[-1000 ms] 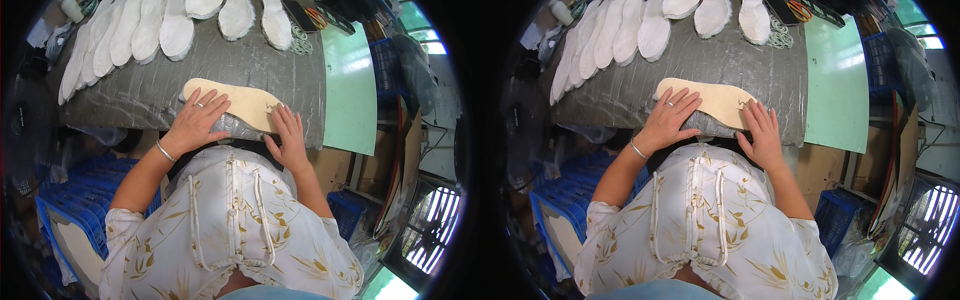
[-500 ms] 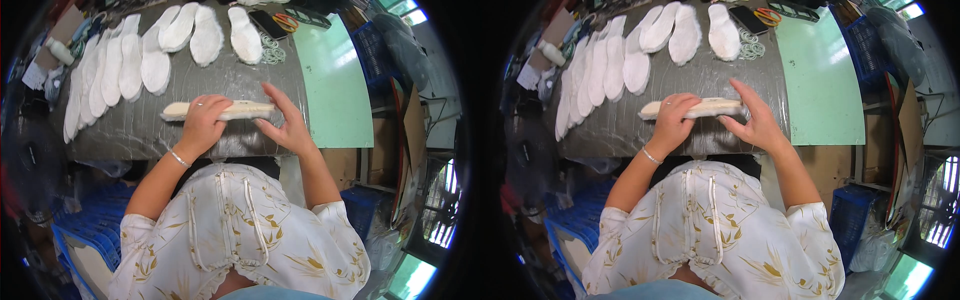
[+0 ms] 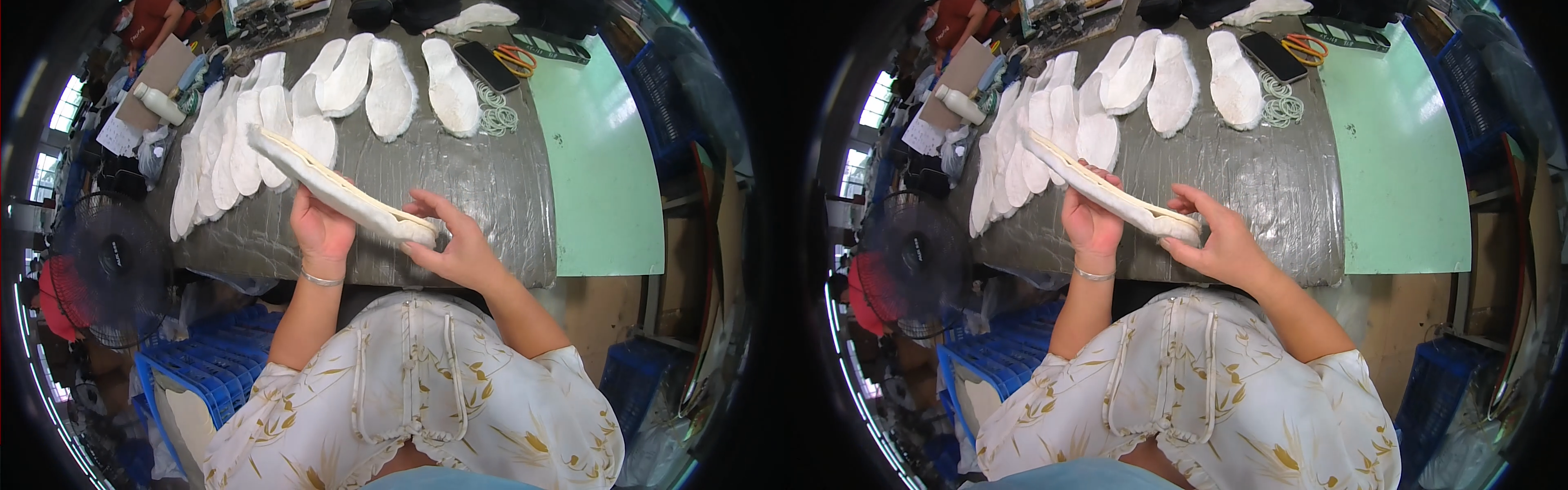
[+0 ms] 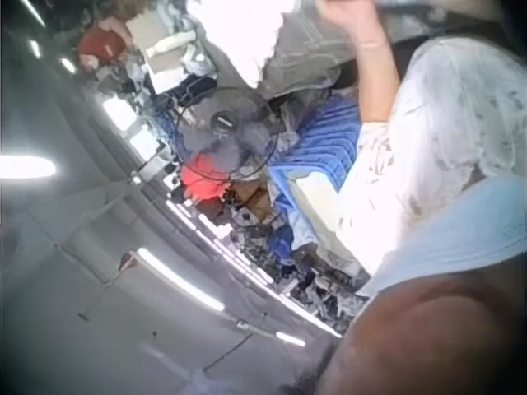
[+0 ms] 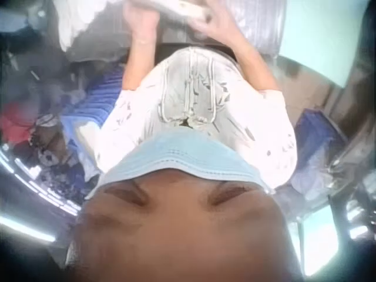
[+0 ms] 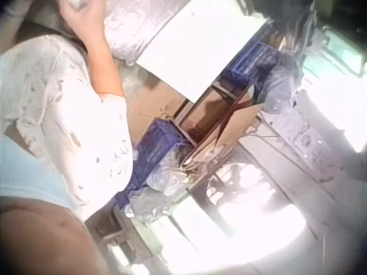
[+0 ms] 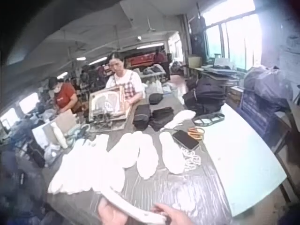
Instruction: Cutting, stacking, and organizing shoe insole components in a manufacturing facility.
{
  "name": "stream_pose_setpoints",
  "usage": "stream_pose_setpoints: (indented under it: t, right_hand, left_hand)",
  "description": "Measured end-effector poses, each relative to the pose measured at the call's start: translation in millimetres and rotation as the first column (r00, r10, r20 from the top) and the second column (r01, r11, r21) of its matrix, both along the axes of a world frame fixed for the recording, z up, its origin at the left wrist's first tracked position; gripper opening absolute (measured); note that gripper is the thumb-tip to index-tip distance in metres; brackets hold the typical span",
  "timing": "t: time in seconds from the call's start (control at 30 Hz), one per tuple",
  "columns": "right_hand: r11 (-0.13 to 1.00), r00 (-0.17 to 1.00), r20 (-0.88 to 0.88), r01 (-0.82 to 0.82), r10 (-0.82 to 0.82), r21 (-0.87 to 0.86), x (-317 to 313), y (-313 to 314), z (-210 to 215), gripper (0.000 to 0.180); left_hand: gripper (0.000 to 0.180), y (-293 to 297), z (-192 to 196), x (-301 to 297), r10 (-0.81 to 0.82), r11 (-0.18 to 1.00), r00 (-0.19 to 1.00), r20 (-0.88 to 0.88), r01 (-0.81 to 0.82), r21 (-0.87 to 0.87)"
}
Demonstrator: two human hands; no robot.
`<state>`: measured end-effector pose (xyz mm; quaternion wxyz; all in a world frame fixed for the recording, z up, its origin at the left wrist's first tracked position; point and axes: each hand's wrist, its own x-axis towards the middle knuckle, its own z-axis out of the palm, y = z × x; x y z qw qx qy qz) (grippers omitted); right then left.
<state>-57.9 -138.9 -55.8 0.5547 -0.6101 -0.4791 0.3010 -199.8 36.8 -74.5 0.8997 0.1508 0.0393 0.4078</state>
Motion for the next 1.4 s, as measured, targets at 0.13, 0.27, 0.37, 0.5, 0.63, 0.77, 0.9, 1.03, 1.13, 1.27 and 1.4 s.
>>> stream_pose_setpoints:
  t: [0.13,0.27,0.37,0.5,0.63,0.77,0.9,1.03,1.13,1.27,1.4]
  right_hand:
    - [0.998,0.984,0.167,0.065,-0.069,0.025,-3.3,-3.0,-13.0,0.062]
    - [0.996,0.995,0.051,0.085,-0.083,-0.04,-5.9,-6.8,-27.3,0.04]
    - [0.977,0.954,0.234,0.207,-0.188,-0.058,2.3,-10.7,-31.4,0.028]
    - [0.978,0.97,0.245,0.048,0.004,-0.205,27.2,-19.8,-32.8,0.028]
    - [0.969,0.977,0.214,0.041,0.012,-0.244,42.8,-27.2,-40.6,0.036]
    - [0.999,0.993,0.112,0.024,-0.018,-0.044,44.6,-27.3,-31.6,0.042]
    - [0.969,0.922,0.3,0.223,-0.245,0.105,47.7,-32.8,-45.9,0.019]
    - [0.943,0.799,0.501,0.282,-0.333,0.176,40.3,-36.5,-53.2,0.015]
    - [0.937,0.754,0.556,0.287,-0.349,0.199,34.7,-34.1,-52.2,0.016]
    - [0.935,0.717,0.6,0.271,-0.355,0.229,30.1,-29.5,-44.9,0.018]
    - [0.955,0.686,0.666,0.181,-0.293,0.234,30.1,-21.1,-42.3,0.019]
  left_hand:
    - [0.022,0.2,-27.3,0.0,0.014,0.998,0.999,0.044,-0.011,-0.07]
    - [0.026,-5.0,-49.7,-10.0,-0.005,0.986,0.994,0.108,0.023,-0.164]
    - [0.048,-3.5,-54.3,-20.7,0.278,0.919,0.792,-0.544,-0.384,-0.088]
    - [0.065,-16.2,-39.5,-37.9,0.855,0.246,0.426,-0.295,0.168,0.955]
    - [0.05,-17.6,-0.5,-7.0,0.767,-0.335,0.622,-0.161,0.601,0.726]
    - [0.029,-10.8,-8.3,12.0,0.73,-0.418,0.672,-0.126,0.585,0.695]
    - [0.025,-10.9,-6.2,20.5,0.733,-0.411,0.671,-0.115,0.571,0.711]
    - [0.028,-13.5,-4.6,23.0,0.73,-0.415,0.671,-0.131,0.588,0.695]
    - [0.031,-17.8,-2.0,25.4,0.716,-0.436,0.686,-0.125,0.58,0.688]
    - [0.033,-26.5,-5.3,28.4,0.694,-0.431,0.705,-0.147,0.57,0.699]
    - [0.033,-26.8,-9.1,26.9,0.693,-0.426,0.706,-0.145,0.563,0.708]
